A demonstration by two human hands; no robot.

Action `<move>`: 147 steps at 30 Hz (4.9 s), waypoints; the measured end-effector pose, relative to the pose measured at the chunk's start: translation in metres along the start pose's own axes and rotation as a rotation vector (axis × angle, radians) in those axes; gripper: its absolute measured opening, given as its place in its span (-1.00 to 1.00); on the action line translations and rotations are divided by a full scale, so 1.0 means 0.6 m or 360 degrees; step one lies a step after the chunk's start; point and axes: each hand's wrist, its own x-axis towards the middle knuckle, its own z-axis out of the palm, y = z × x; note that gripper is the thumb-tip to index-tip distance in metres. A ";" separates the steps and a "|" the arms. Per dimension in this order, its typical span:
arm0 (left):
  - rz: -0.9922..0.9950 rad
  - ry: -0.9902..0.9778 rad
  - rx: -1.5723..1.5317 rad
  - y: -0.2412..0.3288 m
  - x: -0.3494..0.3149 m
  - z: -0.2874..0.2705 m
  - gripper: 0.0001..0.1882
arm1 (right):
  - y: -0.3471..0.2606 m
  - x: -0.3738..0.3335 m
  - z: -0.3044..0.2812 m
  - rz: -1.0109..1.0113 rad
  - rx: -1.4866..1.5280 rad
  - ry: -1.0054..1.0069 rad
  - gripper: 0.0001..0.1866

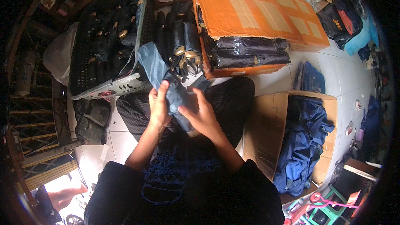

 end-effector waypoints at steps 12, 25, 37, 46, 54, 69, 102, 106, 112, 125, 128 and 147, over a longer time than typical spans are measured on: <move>-0.0075 -0.0337 0.0135 0.015 -0.017 -0.019 -0.68 | 0.005 -0.022 0.004 0.0144 0.0369 -0.0166 -0.70; 0.0121 -0.0743 -0.0372 0.054 0.029 -0.008 -0.27 | -0.013 0.003 -0.024 0.0111 0.0311 -0.0329 -0.64; -0.0150 -0.0467 -0.0164 0.029 -0.038 0.015 -0.57 | 0.001 -0.008 -0.002 0.0100 0.0450 -0.0174 -0.64; 0.0018 -0.0697 -0.0087 0.067 0.017 -0.002 -0.23 | 0.009 0.008 0.012 0.0326 0.0785 -0.0490 -0.46; 0.0016 -0.0471 -0.0217 0.066 -0.007 0.024 -0.53 | 0.017 -0.028 0.031 0.0698 0.1064 -0.0284 -0.55; -0.0060 -0.0610 -0.0241 0.006 -0.037 0.016 -0.54 | -0.026 -0.015 0.049 0.0350 0.0706 0.0126 -0.48; -0.0141 -0.0599 -0.0317 0.012 0.053 -0.037 -0.53 | 0.026 0.004 0.062 0.0658 0.1117 -0.0326 -0.71; -0.0373 -0.0501 0.0036 -0.015 0.038 -0.030 -0.70 | 0.070 -0.002 0.073 0.0721 0.1296 -0.0277 -0.69; -0.0536 -0.0632 0.0533 -0.064 0.075 -0.095 -0.40 | 0.100 0.041 0.057 0.0654 0.1326 -0.0203 -0.63; -0.0442 -0.0278 0.0537 -0.088 0.025 -0.210 -0.52 | 0.158 0.476 0.072 0.0740 0.0590 0.0378 -0.74; -0.0450 -0.0219 0.0558 -0.093 0.022 -0.216 -0.56 | 0.172 0.506 0.059 0.0826 0.0468 0.0389 -0.71; 0.0274 -0.0999 0.3121 -0.276 0.183 -0.194 -0.73 | 0.226 0.108 -0.004 0.0119 -0.0155 0.0017 -0.87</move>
